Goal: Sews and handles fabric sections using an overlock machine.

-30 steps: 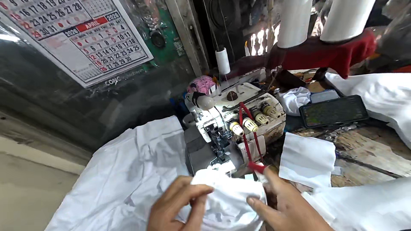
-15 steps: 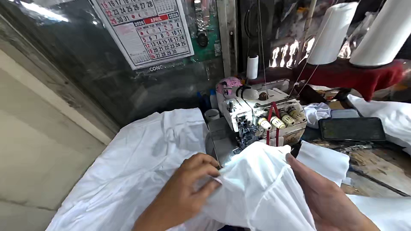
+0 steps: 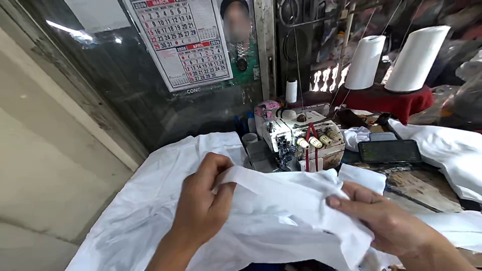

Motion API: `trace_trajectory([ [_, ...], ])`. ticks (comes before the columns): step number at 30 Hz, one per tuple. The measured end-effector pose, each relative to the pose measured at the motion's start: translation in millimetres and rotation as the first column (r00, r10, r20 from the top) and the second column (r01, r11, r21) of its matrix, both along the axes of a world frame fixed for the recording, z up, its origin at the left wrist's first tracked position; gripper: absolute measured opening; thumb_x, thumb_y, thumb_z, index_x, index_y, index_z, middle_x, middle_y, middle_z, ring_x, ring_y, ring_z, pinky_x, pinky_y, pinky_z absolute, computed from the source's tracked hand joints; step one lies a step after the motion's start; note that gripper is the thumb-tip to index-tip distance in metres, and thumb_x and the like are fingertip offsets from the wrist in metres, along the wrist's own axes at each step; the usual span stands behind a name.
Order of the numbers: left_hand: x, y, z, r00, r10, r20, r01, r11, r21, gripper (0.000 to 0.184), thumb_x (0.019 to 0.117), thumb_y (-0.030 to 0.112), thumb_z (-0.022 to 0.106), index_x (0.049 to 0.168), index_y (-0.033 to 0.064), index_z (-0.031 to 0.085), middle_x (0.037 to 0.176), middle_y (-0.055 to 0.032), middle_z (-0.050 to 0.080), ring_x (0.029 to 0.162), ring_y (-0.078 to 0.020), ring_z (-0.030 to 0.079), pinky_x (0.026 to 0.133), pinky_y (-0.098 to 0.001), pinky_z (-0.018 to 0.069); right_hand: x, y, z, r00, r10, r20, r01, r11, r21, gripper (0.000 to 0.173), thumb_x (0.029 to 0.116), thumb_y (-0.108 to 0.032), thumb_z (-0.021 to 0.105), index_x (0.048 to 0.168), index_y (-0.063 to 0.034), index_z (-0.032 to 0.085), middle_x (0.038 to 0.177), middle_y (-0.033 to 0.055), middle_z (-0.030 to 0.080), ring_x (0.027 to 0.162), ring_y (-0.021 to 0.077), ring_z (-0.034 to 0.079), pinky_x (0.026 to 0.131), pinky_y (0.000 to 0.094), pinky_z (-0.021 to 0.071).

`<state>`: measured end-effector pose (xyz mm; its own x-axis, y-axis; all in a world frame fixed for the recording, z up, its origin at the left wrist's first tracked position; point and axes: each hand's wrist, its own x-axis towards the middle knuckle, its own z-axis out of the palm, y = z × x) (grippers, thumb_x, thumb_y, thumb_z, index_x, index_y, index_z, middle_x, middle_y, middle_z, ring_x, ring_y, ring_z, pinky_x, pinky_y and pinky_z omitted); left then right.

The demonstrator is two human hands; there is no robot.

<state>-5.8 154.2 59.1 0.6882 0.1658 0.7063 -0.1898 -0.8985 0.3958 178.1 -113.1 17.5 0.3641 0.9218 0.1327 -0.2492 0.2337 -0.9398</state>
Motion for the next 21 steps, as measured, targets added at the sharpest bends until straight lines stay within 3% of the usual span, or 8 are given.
trace_trajectory([
  [3,-26,25,-33,0.958,-0.013,-0.288,0.044,0.994,0.103,0.024,0.0965,0.042,0.067,0.106,0.0197,0.064,0.074,0.0065,0.063,0.06,-0.0068,0.06,0.052,-0.031,0.0532,16,-16,12,0.982,-0.183,-0.053,0.181,0.983,-0.035,0.023,0.1015,-0.027,0.06,0.12,-0.0158,0.069,0.104,0.01,0.074,0.088,0.0179,0.074,0.078,0.0367,0.0646],
  [7,-83,135,-85,0.842,0.302,-0.446,-0.204,0.945,0.254,0.027,0.0829,0.016,0.069,0.108,0.0108,0.074,0.096,-0.0086,0.074,0.086,-0.0278,0.072,0.076,-0.0588,0.0583,19,-36,15,0.917,-0.394,-0.066,0.383,0.914,-0.134,0.026,0.1067,-0.027,0.049,0.118,-0.0135,0.069,0.094,0.0093,0.074,0.076,0.0152,0.073,0.064,0.0327,0.0642],
  [9,-113,174,-70,0.84,0.406,-0.361,-0.378,0.914,0.148,0.028,0.0884,0.013,0.058,0.113,0.0061,0.071,0.098,-0.0132,0.072,0.082,-0.0294,0.07,0.072,-0.0584,0.0571,22,-42,5,0.935,-0.352,0.038,0.354,0.925,-0.138,0.028,0.1015,-0.032,0.06,0.124,-0.017,0.066,0.096,0.0091,0.074,0.075,0.0163,0.073,0.062,0.0321,0.0641],
  [11,-134,187,-37,0.816,0.498,-0.293,-0.486,0.866,0.118,0.031,0.096,0.02,0.052,0.12,0.0067,0.067,0.1,-0.0154,0.07,0.079,-0.0303,0.069,0.068,-0.0587,0.0562,28,-44,-6,0.921,-0.161,0.354,0.243,0.95,-0.198,0.065,0.0843,-0.037,0.083,0.141,-0.0219,0.055,0.11,0.0045,0.072,0.09,0.0142,0.072,0.076,0.0312,0.0636],
  [13,-145,182,8,0.784,0.56,-0.266,-0.538,0.828,0.159,0.031,0.1,0.017,0.048,0.124,0.0052,0.064,0.103,-0.0194,0.069,0.083,-0.0338,0.068,0.072,-0.061,0.0551,23,-34,-6,0.655,-0.005,0.755,0.359,0.882,-0.306,0.079,0.0782,-0.052,0.085,0.145,-0.0269,0.05,0.113,-0.0056,0.071,0.098,0.0072,0.069,0.084,0.0318,0.062],
  [15,-148,159,58,0.761,0.609,-0.225,-0.579,0.793,0.189,0.026,0.1045,0.003,0.046,0.124,-0.0065,0.061,0.107,-0.0305,0.066,0.089,-0.0426,0.067,0.08,-0.0633,0.0527,19,-25,-9,0.398,-0.183,0.899,0.591,0.801,-0.099,0.056,0.0814,-0.03,0.082,0.132,-0.0206,0.06,0.099,0.0003,0.071,0.083,0.0153,0.069,0.072,0.044,0.0603],
  [18,-157,157,89,0.738,0.672,0.057,-0.673,0.727,0.137,0.035,0.1094,0.011,0.038,0.119,-0.0175,0.056,0.109,-0.0328,0.062,0.098,-0.0337,0.064,0.092,-0.0489,0.0516,27,-27,-16,0.31,-0.554,0.773,0.716,0.67,0.194,0.048,0.0918,-0.024,0.069,0.135,-0.0097,0.055,0.114,0.0084,0.067,0.087,0.0209,0.07,0.069,0.0439,0.0627],
  [21,-171,149,100,0.657,0.754,-0.015,-0.751,0.656,0.081,0.033,0.1088,0.012,0.04,0.116,-0.0143,0.058,0.103,-0.0287,0.063,0.085,-0.0297,0.063,0.079,-0.0486,0.0537,-4,-17,-32,0.639,-0.722,0.267,0.746,0.666,0.017,0.027,0.107,-0.02,0.049,0.128,-0.0065,0.057,0.099,0.0089,0.071,0.075,0.0242,0.073,0.065,0.0446,0.0655],
])
